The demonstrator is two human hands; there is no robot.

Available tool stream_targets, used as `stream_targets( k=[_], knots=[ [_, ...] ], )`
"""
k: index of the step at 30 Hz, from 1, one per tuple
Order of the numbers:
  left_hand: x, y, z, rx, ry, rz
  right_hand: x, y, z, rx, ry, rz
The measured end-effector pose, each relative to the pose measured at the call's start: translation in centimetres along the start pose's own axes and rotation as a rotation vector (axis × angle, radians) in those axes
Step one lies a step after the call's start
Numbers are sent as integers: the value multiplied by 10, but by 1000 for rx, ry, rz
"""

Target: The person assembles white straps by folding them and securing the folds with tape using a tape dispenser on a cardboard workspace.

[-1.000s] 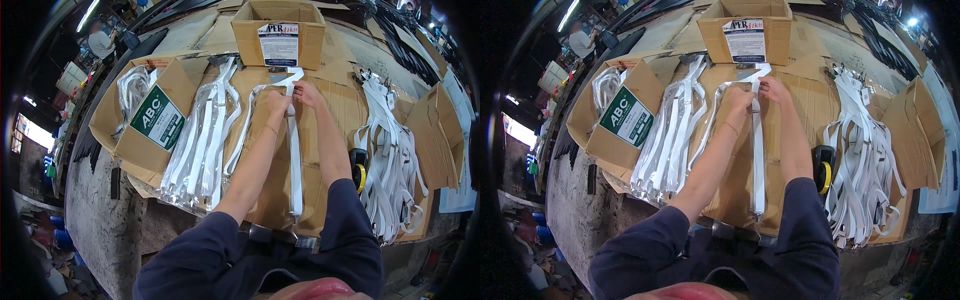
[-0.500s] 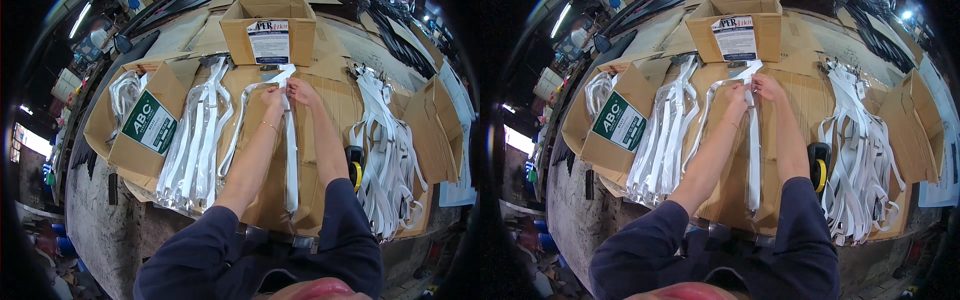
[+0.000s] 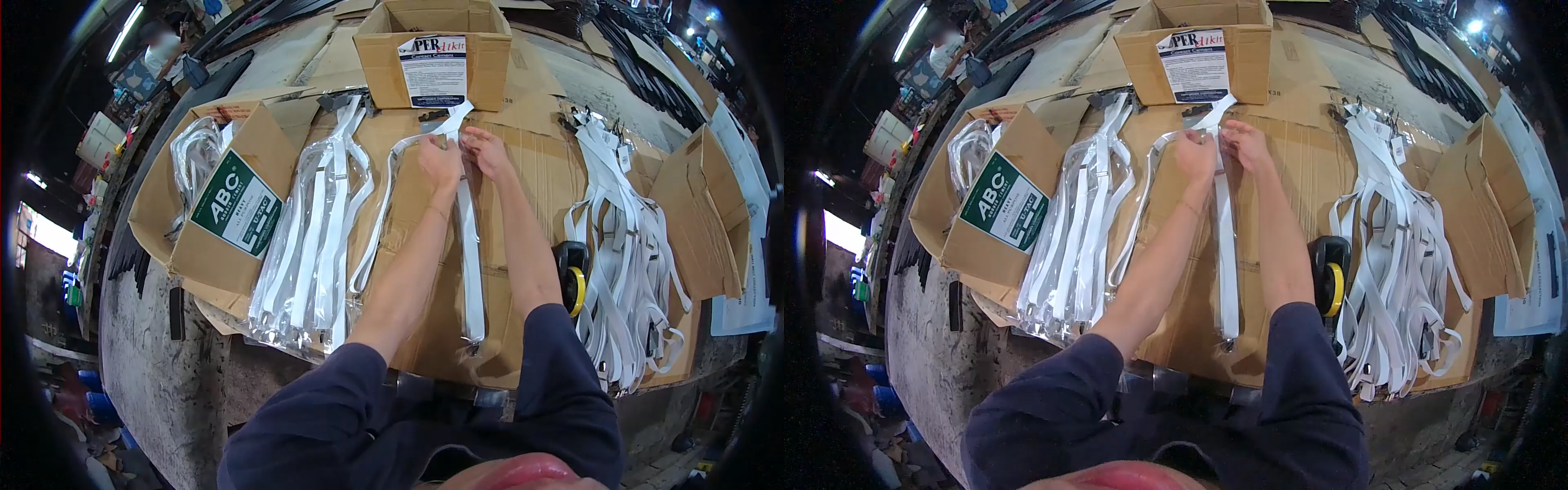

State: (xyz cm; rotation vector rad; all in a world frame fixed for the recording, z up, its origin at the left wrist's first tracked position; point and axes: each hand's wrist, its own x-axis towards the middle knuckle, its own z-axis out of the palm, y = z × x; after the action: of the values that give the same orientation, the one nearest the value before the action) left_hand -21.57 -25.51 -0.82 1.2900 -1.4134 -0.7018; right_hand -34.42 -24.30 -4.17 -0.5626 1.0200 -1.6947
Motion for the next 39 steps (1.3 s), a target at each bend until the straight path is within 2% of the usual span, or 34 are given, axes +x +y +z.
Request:
stream_targets(
  k=[1, 3, 4, 6, 7, 10, 13, 15, 17, 19, 21, 23, 24, 26, 27, 29, 31, 33, 35, 39],
  knots=[
    [7, 8, -5, -4, -2, -2, -2, -3, 4, -4, 3, -1],
    [27, 18, -15, 140, 153, 425, -7, -2, 12, -126, 91, -11],
    [43, 12, -13, 144, 145, 417, -9, 3, 12, -126, 98, -2],
    [87, 3, 2, 100, -329, 444, -5, 6, 12, -159, 80, -61],
    [103, -9, 12, 98, -326, 447, -4, 8, 12, -160, 78, -65],
    [138, -21, 26, 265, -931, 364, -7, 3, 17, -156, 109, -45],
    [146, -18, 28, 250, -1036, 421, -5, 2, 16, -145, 133, -31],
    [148, -7, 23, 306, -1064, 363, -2, 1, 13, -123, 132, -18],
    [152, 0, 17, 275, -1191, 284, -3, -2, 18, -103, 120, -4],
    [153, 3, 15, 259, -1192, 330, -5, -8, 24, -83, 165, 17],
    [151, 6, 12, 191, -1253, 149, -8, -12, 27, -87, 149, 14],
    [146, 6, 7, 188, -1247, 159, -13, -16, 31, -123, 346, -39],
    [145, 5, 5, 183, -1241, 170, -16, -18, 27, -122, 344, -35],
    [146, -1, 6, 169, -1226, 166, -25, -23, 13, -593, 190, 22],
    [145, -3, 9, 153, -1212, 166, -27, -23, 14, -594, 193, 25],
    [144, -7, 12, 139, -1236, 124, -33, -24, 17, -717, 112, 191],
    [143, -6, 8, -50, -1268, 24, -33, -29, 11, -669, 52, 242],
    [143, -5, 3, -31, -1241, 52, -32, -37, 17, -626, -20, 289],
    [144, -5, 1, -162, -1320, -144, -43, -51, 26, -598, 8, 383],
    [138, -5, -2, -187, -1292, -168, -43, -41, 12, -598, -37, 348]
  ],
)
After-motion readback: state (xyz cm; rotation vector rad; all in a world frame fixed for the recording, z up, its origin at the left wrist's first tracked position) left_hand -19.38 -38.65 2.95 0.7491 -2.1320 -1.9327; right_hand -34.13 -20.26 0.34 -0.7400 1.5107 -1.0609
